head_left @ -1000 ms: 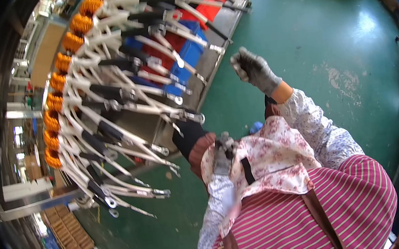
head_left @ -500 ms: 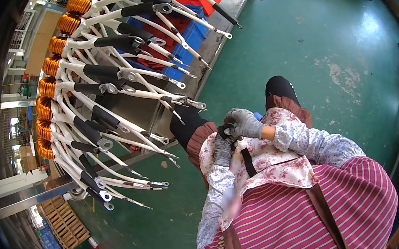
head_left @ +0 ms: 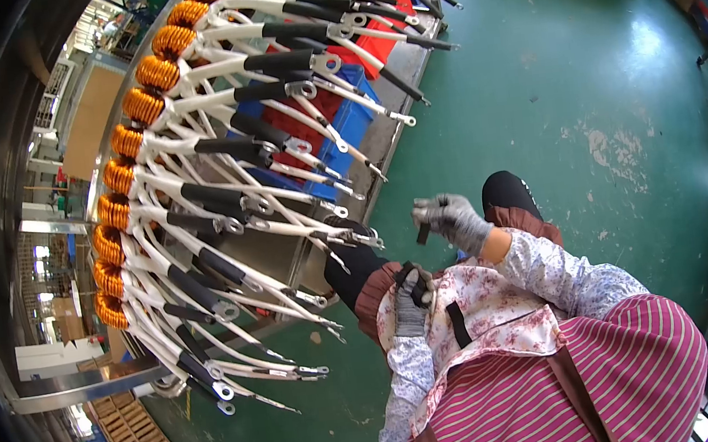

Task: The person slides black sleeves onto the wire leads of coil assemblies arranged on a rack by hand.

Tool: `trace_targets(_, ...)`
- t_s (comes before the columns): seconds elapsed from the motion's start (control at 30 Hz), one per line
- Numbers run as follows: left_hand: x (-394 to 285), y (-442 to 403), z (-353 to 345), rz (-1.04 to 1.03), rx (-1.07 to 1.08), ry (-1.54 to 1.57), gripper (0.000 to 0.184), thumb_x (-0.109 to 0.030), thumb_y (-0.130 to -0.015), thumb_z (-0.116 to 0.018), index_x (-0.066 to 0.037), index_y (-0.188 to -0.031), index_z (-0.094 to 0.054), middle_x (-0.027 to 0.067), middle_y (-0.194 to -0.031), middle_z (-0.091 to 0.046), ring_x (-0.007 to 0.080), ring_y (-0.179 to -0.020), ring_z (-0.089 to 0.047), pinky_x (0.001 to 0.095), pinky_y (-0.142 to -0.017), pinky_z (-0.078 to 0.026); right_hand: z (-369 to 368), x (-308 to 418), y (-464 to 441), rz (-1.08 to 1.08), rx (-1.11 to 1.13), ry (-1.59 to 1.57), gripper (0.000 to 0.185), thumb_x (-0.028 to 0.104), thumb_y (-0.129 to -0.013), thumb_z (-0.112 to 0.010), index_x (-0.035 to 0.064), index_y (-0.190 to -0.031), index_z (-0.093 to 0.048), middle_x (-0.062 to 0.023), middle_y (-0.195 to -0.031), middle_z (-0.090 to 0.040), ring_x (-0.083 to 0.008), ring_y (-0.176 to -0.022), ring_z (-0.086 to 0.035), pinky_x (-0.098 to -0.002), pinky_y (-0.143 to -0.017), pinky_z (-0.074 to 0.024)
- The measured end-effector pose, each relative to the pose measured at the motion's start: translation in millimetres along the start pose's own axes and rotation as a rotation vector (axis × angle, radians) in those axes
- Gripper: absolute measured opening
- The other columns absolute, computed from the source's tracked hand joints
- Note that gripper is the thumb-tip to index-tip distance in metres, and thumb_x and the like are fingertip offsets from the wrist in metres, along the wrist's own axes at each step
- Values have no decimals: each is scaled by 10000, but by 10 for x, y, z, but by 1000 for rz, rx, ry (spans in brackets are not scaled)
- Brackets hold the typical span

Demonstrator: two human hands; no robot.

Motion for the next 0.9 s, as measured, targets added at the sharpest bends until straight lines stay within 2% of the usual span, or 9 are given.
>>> trace_targets(0.07,-98,101,-309,81,-154,13,122,-139,-869,-547,-43,-943,-555,93,-768,-612,148,-516,-530,220,-399,-401,-358,513,120,100,105,72,162,117,-785,-658,1,-834,-555,-110,-859,-610,-119,-716,-601,-230,-631,-508)
trace_targets(0.2,-79,30,-252,111,-45,-8,138,-114,-864,-549,-30,-973,-550,104,-805,-610,159,-533,-534,225,-430,-433,-687,1023,286,281,113,480,227,246,-870,-565,38,-953,-602,-18,-700,-599,-44,-589,-546,-185,-547,-451)
trace_targets(0.33,-37,62,-208,94,-99,-53,138,-119,-867,-541,-37,-978,-546,99,-781,-604,141,-523,-526,211,-432,-429,-561,985,137,724,-51,651,311,263,-897,-524,18,-1081,-575,6,-769,-577,-34,-642,-488,-199,-537,-401)
trace_targets(0.43,-1,36,-178,107,-125,-69,127,-124,-868,-538,-45,-968,-545,90,-761,-599,128,-504,-510,203,-422,-413,-573,942,-34,1071,-96,681,242,158,-867,-565,16,-1062,-581,-25,-797,-587,-101,-674,-521,-267,-591,-433)
trace_targets(0.53,-4,45,-292,90,-115,-101,102,-126,-863,-544,-58,-938,-538,72,-716,-580,114,-468,-477,194,-398,-375,-720,1068,103,1219,-119,947,246,55,-810,-592,27,-1054,-585,-76,-819,-590,-203,-713,-565,-327,-646,-456)
trace_targets(0.67,-27,38,-357,109,-149,-133,108,-132,-867,-540,-54,-941,-528,68,-729,-582,109,-475,-479,195,-395,-379,-936,1138,211,1406,-184,1178,265,78,-761,-599,62,-1025,-584,-108,-808,-580,-287,-743,-564,-388,-662,-459)
trace_targets(0.77,-79,124,-554,158,-180,-65,133,-130,-870,-538,-40,-966,-521,74,-758,-585,117,-510,-501,202,-419,-409,-1054,1066,163,1429,-231,1419,244,123,-768,-601,56,-1002,-585,-110,-826,-579,-285,-758,-563,-384,-648,-462)
trace_targets(0.8,-115,168,-685,175,-190,-29,141,-127,-869,-539,-35,-974,-520,76,-766,-584,119,-523,-506,204,-429,-419,-1099,1055,162,1454,-219,1426,225,153,-792,-582,45,-990,-582,-110,-760,-579,-303,-698,-560,-389,-614,-459)
trace_targets(0.9,-166,233,-841,175,-290,37,92,-112,-857,-547,-55,-930,-541,47,-732,-582,89,-489,-475,188,-415,-385,-1189,957,89,1253,-116,1189,221,180,-847,-540,26,-1003,-568,-83,-608,-514,-263,-548,-527,-382,-554,-446)
Point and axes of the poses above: each hand's wrist, its own y-axis away from the middle knuckle, its own z-axis out of the back of the hand, x = y × z, the point moved 1 cm from there along -y, towards the middle knuckle
